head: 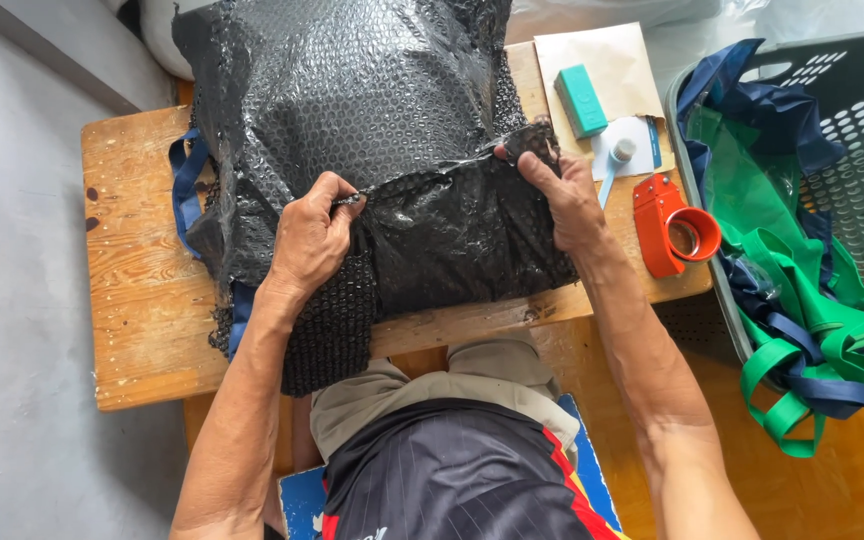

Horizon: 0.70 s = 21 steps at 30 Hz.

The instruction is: The person wraps a large soft item in black bubble wrap and secures it with adhesive tape using a dispenser.

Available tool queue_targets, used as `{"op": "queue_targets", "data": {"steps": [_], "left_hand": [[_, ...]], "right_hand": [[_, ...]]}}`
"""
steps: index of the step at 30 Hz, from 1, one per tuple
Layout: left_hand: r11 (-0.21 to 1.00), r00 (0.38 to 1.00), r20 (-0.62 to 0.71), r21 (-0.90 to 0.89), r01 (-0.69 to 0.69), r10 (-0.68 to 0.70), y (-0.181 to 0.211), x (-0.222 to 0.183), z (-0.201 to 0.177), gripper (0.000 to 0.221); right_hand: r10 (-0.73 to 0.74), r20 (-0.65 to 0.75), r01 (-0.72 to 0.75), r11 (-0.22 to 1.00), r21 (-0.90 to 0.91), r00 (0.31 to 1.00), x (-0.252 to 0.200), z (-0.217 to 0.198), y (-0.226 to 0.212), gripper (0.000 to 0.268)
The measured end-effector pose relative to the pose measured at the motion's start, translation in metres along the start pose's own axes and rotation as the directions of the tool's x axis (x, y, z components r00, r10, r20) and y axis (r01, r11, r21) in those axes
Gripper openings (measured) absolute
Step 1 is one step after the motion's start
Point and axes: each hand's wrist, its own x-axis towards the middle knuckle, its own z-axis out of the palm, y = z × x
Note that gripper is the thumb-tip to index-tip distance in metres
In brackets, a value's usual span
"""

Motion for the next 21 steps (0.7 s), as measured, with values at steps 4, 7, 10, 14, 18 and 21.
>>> {"op": "queue_targets", "data": {"steps": [4, 7, 10, 14, 18, 21], "left_hand": [[0.999, 0.999, 0.018, -0.007, 0.05, -0.05, -0.01, 0.004, 0.001, 0.008], [0.996, 0.995, 0.05, -0.015, 0.09, -0.089, -0.02, 0.007, 0.001, 0.01], [0.989, 0.985, 0.094, -0.003, 0.145, -0.144, -0.022, 0.011, 0.0, 0.011], [0.976, 0.965, 0.147, 0.047, 0.211, -0.216, -0.02, 0.017, -0.003, 0.015], [0.968, 0.952, 0.176, 0.049, 0.246, -0.251, -0.022, 0.02, -0.003, 0.015], [0.965, 0.947, 0.186, 0.063, 0.255, -0.263, -0.021, 0.019, -0.003, 0.015]], "right_hand": [[0.108, -0.054, -0.107, 0.994, 0.02, 0.993, 0.021, -0.007, 0.017, 0.021], [0.124, -0.037, -0.126, 0.99, -0.064, 0.992, 0.027, -0.015, 0.02, 0.033], [0.112, -0.042, -0.117, 0.976, -0.182, 0.993, 0.044, -0.048, 0.037, 0.042], [0.289, -0.021, -0.289, 0.946, -0.146, 0.957, 0.04, -0.076, 0.05, 0.038], [0.406, 0.107, -0.39, 0.909, -0.145, 0.908, 0.017, -0.111, 0.036, 0.06], [0.449, 0.267, -0.363, 0.877, -0.314, 0.853, -0.006, -0.122, 0.029, 0.101]]}}
